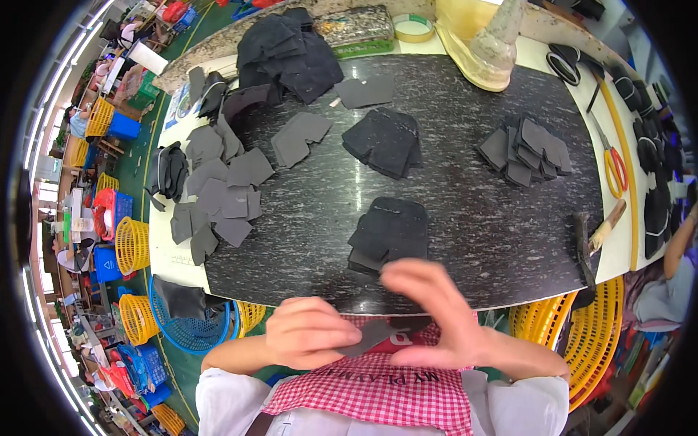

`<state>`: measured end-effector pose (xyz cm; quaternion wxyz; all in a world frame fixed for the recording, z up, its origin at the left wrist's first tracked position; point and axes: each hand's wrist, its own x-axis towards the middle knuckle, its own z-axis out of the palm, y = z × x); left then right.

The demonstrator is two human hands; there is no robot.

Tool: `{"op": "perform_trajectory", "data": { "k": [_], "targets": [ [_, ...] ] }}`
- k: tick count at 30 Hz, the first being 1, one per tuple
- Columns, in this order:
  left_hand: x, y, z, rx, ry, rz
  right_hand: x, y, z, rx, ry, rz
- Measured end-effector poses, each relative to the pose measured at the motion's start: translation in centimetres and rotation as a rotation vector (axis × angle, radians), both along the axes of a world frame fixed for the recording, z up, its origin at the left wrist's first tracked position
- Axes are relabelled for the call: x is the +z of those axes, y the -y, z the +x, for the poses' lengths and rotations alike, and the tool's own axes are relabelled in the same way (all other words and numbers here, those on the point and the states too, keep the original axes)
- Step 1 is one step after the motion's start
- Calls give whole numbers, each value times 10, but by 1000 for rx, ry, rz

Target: The person retrieves fabric cutouts from a basket, secures a bundle of pieces with a rubber band, and attaches cutout pieces together by hand on the table.

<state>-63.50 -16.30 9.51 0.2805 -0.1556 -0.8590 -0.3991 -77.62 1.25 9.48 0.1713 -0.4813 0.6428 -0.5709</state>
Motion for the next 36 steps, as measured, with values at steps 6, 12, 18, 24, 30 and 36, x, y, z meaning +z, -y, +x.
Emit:
{"op": "perform_trajectory", "data": {
  "k": [6, 12, 18, 24, 30, 36],
  "targets": [
    [-6, 0, -21, 227, 322, 372, -2, -7, -12, -11, -29, 226],
    [-23, 15, -59, 253, 564, 219, -13, 15, -27, -233, 311, 259],
    [-28, 15, -63, 257, 568, 181, -26, 13, -31, -198, 65, 267],
    [-26, 15, -65, 275, 584, 152, -19, 16, -41, -144, -330, 336],
    [-21, 13, -66, 281, 539, 89, -1, 4, -34, -42, -581, 332],
    [0, 54, -33, 405, 503, -376, -20, 7, -24, 232, -699, 577]
  ]
}}
